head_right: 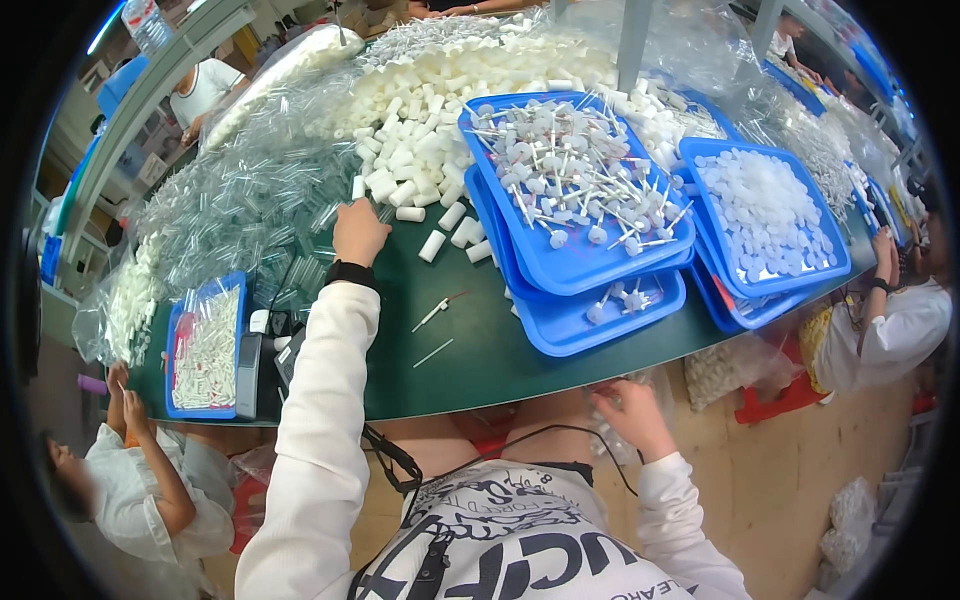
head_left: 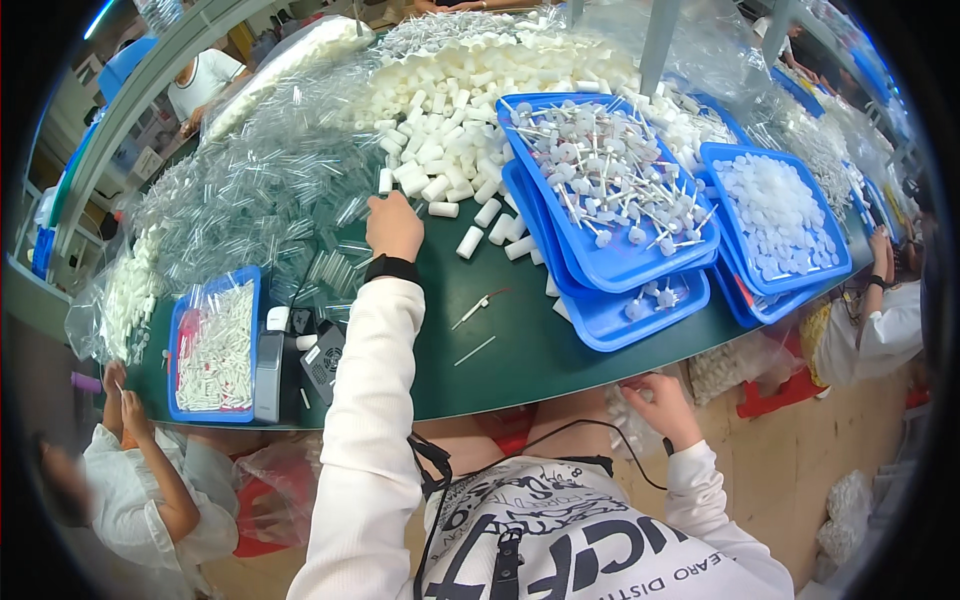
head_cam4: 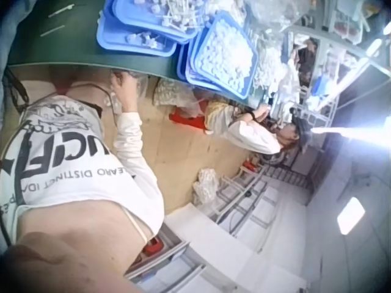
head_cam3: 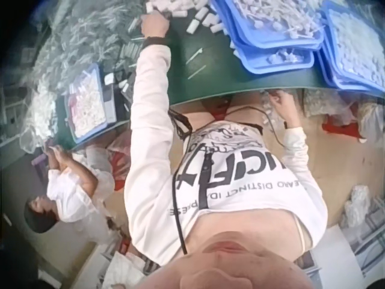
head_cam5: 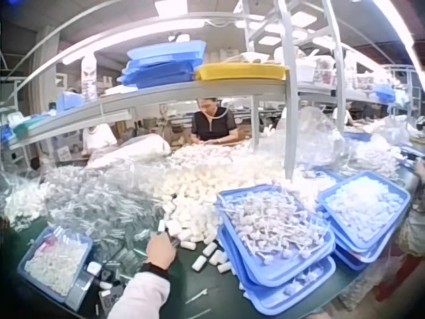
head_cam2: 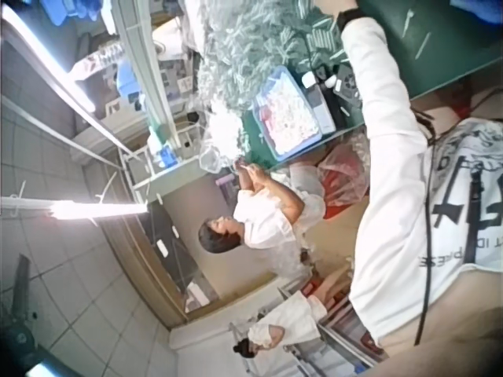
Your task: The person repeatedly picks a white cylindrical component and a small white piece with a red wire from blue trays, inserts the piece into the cylinder, and places the assembled unit back into a tray. The person handles items one at a time throughout the clip.
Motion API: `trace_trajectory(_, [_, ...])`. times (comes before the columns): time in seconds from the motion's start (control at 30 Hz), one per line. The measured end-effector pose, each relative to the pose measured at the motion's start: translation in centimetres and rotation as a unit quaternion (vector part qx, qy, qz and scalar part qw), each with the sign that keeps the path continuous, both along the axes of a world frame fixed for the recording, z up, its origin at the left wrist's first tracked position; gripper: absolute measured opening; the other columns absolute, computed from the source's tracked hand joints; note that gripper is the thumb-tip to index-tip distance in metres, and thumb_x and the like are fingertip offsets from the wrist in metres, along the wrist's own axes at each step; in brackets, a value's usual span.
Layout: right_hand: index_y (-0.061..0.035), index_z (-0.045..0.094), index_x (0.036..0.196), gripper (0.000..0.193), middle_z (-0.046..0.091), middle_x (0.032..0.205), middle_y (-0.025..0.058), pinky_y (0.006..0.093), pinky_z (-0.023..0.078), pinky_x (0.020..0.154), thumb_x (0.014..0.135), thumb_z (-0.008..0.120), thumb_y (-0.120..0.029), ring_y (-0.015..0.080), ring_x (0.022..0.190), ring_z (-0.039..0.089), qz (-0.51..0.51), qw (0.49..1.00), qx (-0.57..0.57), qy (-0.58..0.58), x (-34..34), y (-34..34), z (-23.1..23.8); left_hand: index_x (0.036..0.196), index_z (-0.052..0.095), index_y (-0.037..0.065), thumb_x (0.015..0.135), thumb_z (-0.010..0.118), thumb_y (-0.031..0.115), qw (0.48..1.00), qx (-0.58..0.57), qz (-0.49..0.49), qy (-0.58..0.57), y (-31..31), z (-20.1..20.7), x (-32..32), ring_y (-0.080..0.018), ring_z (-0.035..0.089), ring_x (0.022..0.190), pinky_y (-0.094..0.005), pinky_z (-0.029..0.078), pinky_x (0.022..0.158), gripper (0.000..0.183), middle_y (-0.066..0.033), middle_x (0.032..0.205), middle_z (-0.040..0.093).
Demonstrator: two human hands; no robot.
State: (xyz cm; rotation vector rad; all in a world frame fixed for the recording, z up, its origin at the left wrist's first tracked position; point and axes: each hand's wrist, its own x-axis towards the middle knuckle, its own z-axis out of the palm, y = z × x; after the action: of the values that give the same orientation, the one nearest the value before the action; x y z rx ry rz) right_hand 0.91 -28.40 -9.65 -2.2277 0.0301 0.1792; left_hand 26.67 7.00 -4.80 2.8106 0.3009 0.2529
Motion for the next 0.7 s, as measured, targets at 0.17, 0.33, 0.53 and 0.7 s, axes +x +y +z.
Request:
trace_trajectory(0.17, [-0.0014, 0.066, 0.097, 0.02, 0.069, 0.085, 0.0108, 0.0298, 0.051, 0.062, 0.08, 0.064, -0.012, 0.0204, 0.078, 0.067, -0.012, 1.0, 0.021, 0.0, -0.9, 0.9, 0.6, 0.105, 0.052, -0.002, 0.084, 0.05, 0.01, 0.999, 0.007, -0.025, -0.034, 1.0, -2.2, 1.6, -0.0443, 0.059, 0.09, -0.0474, 0.05, 0.077, 0.024, -0.0306, 0.105, 0.05])
trace_trajectory(0.33, [0.0005, 0.066, 0.094, 0.016, 0.069, 0.085, 0.0103, 0.0283, 0.05, 0.065, 0.08, 0.063, -0.009, 0.0182, 0.079, 0.067, -0.01, 1.0, 0.003, -0.003, -1.5, 0.9, 2.3, 0.099, 0.048, -0.005, 0.079, 0.056, 0.016, 0.99, 0.062, 0.081, -0.101, -4.7, 1.0, -3.0, -0.0358, 0.058, 0.092, -0.0426, 0.051, 0.073, 0.03, -0.0247, 0.099, 0.054])
trace_trajectory(0.53, [0.0009, 0.067, 0.087, 0.011, 0.068, 0.08, 0.0095, 0.0253, 0.047, 0.065, 0.078, 0.064, -0.004, 0.0158, 0.075, 0.065, 0.003, 0.995, 0.086, -0.058, -0.9, 0.9, 7.3, 0.109, 0.047, -0.006, 0.076, 0.06, 0.031, 0.994, -0.053, -0.053, 0.08, -8.7, 4.6, -8.3, -0.0392, 0.059, 0.099, -0.0449, 0.049, 0.081, 0.051, -0.0251, 0.106, 0.058])
trace_trajectory(0.7, [-0.0012, 0.066, 0.088, 0.01, 0.066, 0.08, 0.0096, 0.0296, 0.05, 0.066, 0.078, 0.065, -0.004, 0.0209, 0.069, 0.064, 0.082, 0.983, 0.057, -0.155, 0.4, 6.3, 11.8, 0.097, 0.057, -0.002, 0.077, 0.063, 0.034, 0.994, -0.062, -0.085, 0.041, -8.3, 2.9, -9.2, -0.0364, 0.062, 0.092, -0.0427, 0.05, 0.077, 0.042, -0.0223, 0.093, 0.063])
